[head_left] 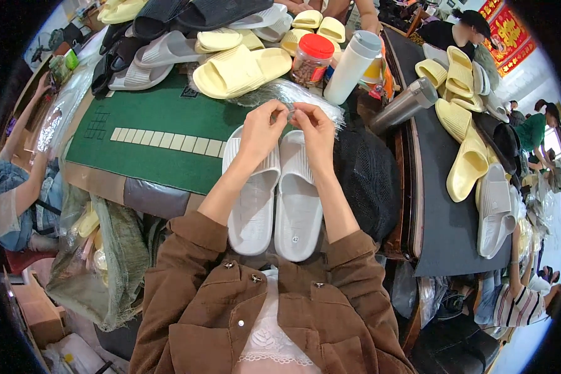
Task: The person is inspecting and checking several pairs of yellow and grey plastic slippers for defects in a factory finishing area.
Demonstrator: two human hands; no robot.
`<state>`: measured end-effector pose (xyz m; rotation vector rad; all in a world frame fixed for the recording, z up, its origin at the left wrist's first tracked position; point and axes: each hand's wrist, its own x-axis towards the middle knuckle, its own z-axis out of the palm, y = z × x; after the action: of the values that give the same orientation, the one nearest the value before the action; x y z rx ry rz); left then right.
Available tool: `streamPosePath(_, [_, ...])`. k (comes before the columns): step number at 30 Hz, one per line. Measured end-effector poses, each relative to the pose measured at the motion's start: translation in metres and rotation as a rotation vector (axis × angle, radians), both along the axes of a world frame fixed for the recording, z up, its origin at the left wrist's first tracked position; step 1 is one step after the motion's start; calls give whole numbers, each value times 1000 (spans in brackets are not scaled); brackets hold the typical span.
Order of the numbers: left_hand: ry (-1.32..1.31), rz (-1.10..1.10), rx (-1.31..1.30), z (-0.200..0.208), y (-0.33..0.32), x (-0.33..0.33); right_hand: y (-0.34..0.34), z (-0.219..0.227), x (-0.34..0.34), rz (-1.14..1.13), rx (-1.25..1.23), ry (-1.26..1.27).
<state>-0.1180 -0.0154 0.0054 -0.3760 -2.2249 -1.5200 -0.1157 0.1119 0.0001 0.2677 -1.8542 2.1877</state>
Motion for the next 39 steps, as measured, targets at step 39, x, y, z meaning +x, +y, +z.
streamPosePath(39, [4, -55, 32, -3, 1, 1, 1, 2, 3, 35, 5, -65])
